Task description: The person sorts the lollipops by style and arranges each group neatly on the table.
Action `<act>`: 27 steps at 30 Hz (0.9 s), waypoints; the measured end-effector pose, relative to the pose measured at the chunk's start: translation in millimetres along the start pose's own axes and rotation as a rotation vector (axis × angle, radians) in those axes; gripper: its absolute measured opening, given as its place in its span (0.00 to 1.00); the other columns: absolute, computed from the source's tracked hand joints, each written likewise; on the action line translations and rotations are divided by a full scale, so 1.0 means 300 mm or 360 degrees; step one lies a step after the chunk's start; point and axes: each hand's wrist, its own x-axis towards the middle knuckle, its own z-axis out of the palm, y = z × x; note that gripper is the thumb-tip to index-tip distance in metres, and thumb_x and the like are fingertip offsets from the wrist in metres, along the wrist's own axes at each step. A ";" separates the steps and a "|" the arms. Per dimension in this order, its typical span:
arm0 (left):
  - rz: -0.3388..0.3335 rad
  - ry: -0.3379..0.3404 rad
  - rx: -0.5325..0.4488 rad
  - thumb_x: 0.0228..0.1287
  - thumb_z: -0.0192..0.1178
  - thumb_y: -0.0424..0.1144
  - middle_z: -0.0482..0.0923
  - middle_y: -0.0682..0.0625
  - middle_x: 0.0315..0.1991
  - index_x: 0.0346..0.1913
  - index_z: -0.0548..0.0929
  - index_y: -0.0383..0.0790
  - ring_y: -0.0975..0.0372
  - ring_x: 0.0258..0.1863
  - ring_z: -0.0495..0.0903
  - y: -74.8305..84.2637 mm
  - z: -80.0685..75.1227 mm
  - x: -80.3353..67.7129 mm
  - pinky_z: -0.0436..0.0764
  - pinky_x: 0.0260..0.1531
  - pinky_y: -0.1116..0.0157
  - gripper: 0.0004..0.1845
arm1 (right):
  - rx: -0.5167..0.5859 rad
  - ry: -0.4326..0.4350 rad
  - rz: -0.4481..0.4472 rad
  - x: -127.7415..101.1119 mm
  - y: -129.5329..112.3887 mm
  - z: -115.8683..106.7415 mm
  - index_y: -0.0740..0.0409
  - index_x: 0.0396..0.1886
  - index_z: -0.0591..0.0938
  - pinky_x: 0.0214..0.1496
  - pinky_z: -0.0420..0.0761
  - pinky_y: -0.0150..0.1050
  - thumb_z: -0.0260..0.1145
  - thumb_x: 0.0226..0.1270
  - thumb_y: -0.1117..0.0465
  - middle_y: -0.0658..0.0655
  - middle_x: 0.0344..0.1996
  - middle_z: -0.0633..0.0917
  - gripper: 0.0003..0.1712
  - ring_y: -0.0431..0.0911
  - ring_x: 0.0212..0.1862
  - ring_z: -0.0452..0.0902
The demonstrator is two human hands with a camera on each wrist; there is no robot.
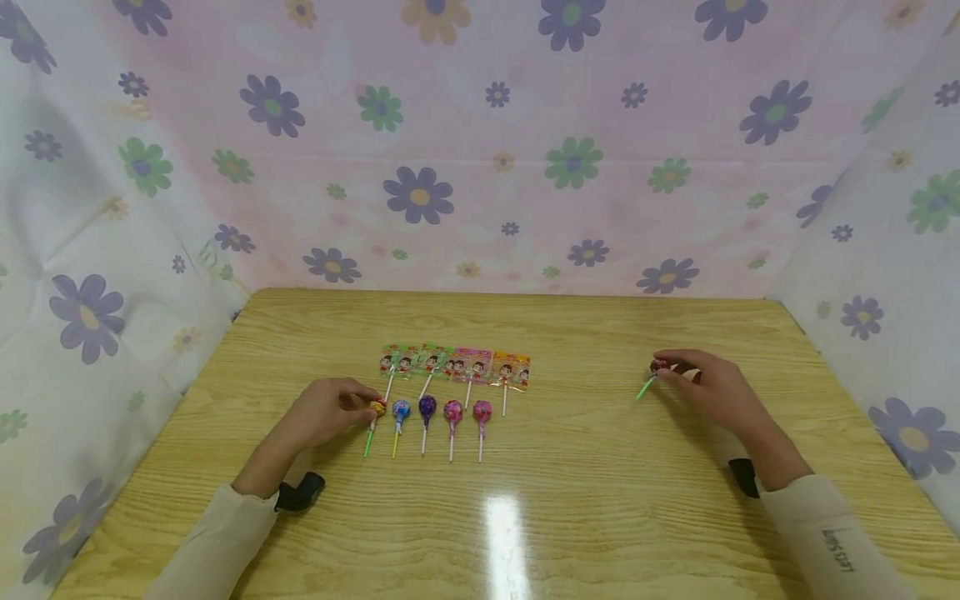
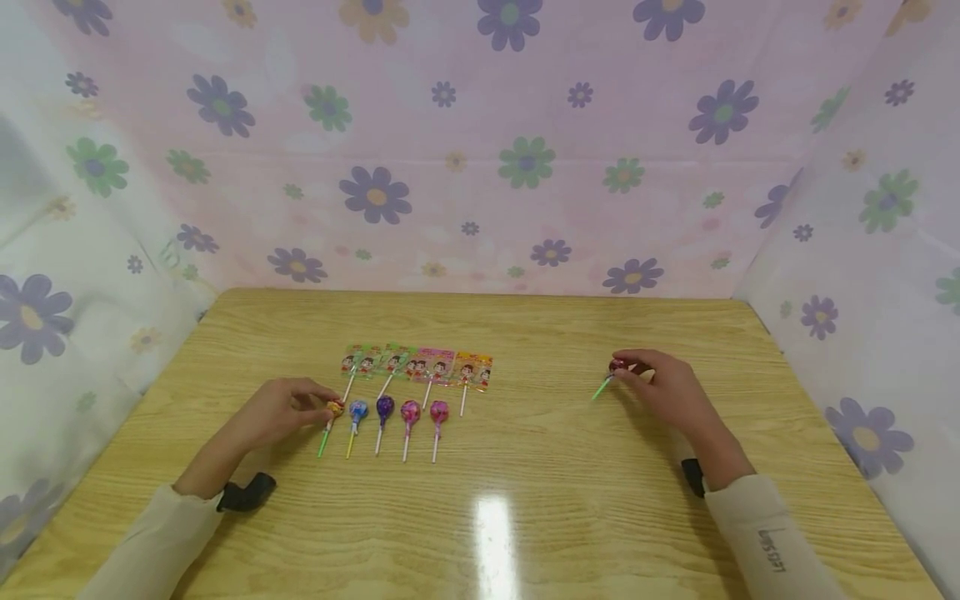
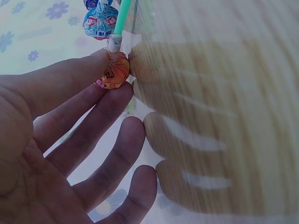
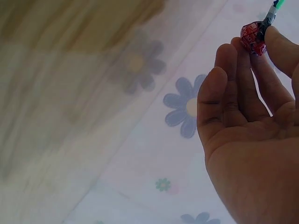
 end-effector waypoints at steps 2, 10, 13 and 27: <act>-0.0001 -0.0002 -0.0002 0.65 0.67 0.39 0.86 0.49 0.40 0.50 0.88 0.42 0.63 0.35 0.81 -0.001 0.000 0.000 0.79 0.34 0.63 0.13 | -0.0002 -0.0017 0.0000 0.006 -0.016 0.012 0.57 0.60 0.82 0.35 0.76 0.31 0.62 0.74 0.54 0.58 0.48 0.89 0.20 0.29 0.42 0.76; 0.0010 -0.0006 -0.0009 0.65 0.66 0.39 0.86 0.49 0.39 0.51 0.88 0.41 0.62 0.35 0.81 -0.002 -0.001 0.002 0.79 0.34 0.63 0.13 | 0.0015 -0.0087 -0.0036 0.028 -0.076 0.063 0.58 0.61 0.81 0.37 0.76 0.32 0.62 0.75 0.54 0.56 0.49 0.89 0.20 0.47 0.45 0.80; 0.0019 -0.0005 -0.0007 0.65 0.66 0.39 0.86 0.49 0.39 0.51 0.88 0.41 0.62 0.35 0.81 -0.003 0.000 0.003 0.79 0.34 0.63 0.13 | 0.0027 -0.0115 -0.0055 0.037 -0.098 0.083 0.57 0.61 0.82 0.38 0.77 0.33 0.62 0.75 0.54 0.54 0.48 0.89 0.20 0.47 0.45 0.80; -0.0009 -0.0005 -0.0021 0.65 0.67 0.38 0.86 0.49 0.39 0.51 0.88 0.42 0.64 0.33 0.80 -0.002 0.002 0.002 0.78 0.32 0.64 0.13 | 0.0094 -0.0216 -0.0172 0.062 -0.197 0.159 0.56 0.58 0.83 0.37 0.76 0.33 0.64 0.73 0.58 0.53 0.49 0.88 0.18 0.46 0.45 0.81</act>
